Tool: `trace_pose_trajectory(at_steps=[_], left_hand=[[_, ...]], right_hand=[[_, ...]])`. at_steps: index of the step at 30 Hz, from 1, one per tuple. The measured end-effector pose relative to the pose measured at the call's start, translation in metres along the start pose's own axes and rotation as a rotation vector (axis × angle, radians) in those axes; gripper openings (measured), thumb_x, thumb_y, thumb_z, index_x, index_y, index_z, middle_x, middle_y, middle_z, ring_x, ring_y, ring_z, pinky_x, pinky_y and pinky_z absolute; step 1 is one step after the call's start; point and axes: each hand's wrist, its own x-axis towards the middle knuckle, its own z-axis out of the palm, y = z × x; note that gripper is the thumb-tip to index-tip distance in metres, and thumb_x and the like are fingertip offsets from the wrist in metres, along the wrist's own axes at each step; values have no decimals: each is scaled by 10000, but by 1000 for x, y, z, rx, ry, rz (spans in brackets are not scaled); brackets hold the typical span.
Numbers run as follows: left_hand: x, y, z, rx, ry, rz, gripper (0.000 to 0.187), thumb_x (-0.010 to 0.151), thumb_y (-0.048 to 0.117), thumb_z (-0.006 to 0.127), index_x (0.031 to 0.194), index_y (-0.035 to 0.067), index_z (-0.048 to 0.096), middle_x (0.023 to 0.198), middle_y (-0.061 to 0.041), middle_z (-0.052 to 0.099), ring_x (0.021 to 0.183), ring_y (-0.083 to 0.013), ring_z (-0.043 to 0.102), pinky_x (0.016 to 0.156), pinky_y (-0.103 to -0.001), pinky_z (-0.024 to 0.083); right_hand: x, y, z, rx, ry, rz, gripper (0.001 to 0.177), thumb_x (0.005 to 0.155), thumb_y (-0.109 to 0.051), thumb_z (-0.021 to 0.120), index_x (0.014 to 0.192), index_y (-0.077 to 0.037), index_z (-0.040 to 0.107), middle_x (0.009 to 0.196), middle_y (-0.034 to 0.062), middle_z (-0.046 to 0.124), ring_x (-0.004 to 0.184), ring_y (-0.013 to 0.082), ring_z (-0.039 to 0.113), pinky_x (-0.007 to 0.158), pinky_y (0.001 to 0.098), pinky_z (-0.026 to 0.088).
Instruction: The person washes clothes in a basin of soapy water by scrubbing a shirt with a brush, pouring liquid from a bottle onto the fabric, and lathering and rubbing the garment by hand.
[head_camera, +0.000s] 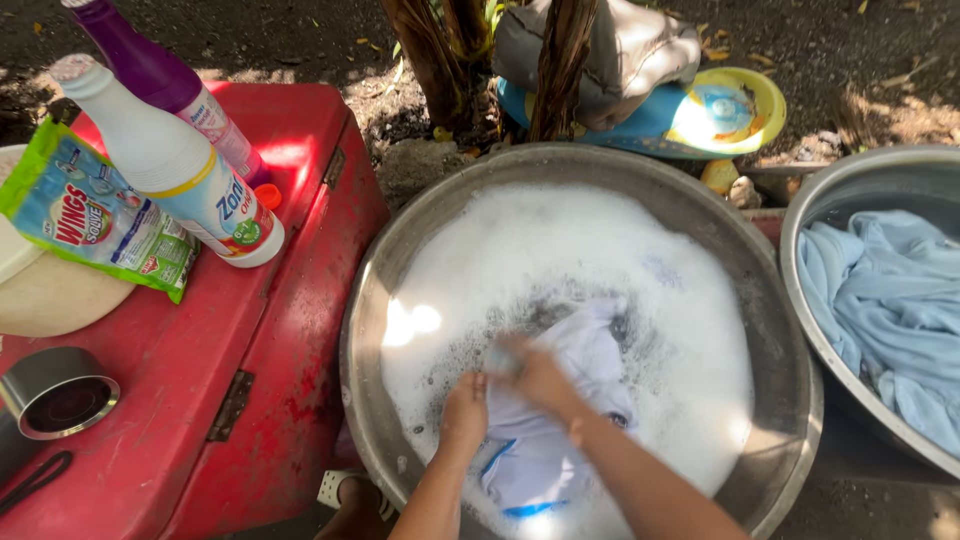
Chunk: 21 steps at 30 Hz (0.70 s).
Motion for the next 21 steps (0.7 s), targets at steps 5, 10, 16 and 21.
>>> trace_pose_trajectory(at_steps=[5, 10, 16, 21], left_hand=[[4, -3, -13, -62, 29, -44, 356, 1028, 319, 476, 1087, 17, 656, 1036, -242, 705, 982, -440, 665, 874, -507, 510], [12, -17, -1, -91, 99, 8, 366, 1052, 304, 458, 1083, 3, 664, 1044, -247, 704, 991, -436, 655, 864, -489, 506], [0, -22, -8, -471, 13, -215, 376, 1017, 277, 496, 1202, 16, 694, 1158, -188, 745, 1095, -315, 681, 948, -400, 528], [3, 14, -31, -553, -120, -258, 468, 1017, 373, 538, 1325, 36, 639, 1331, -171, 708, 1247, -272, 642, 1066, -374, 460]], right_hand=[[-2, -6, -37, -456, -207, 454, 597, 925, -318, 700, 1484, -268, 496, 1304, 148, 631, 1227, 341, 594, 998, 507, 479], [1, -3, -9, 45, 78, 247, 668, 785, -360, 764, 1385, -164, 544, 1263, 97, 703, 912, 350, 719, 859, 434, 592], [-24, 35, 2, -488, 19, 181, 690, 853, -379, 742, 1481, -252, 487, 1208, 181, 652, 1146, 361, 614, 952, 513, 500], [-18, 25, -88, -390, 287, 358, 688, 828, -344, 786, 1443, -223, 501, 1173, 210, 679, 1039, 369, 661, 861, 477, 547]])
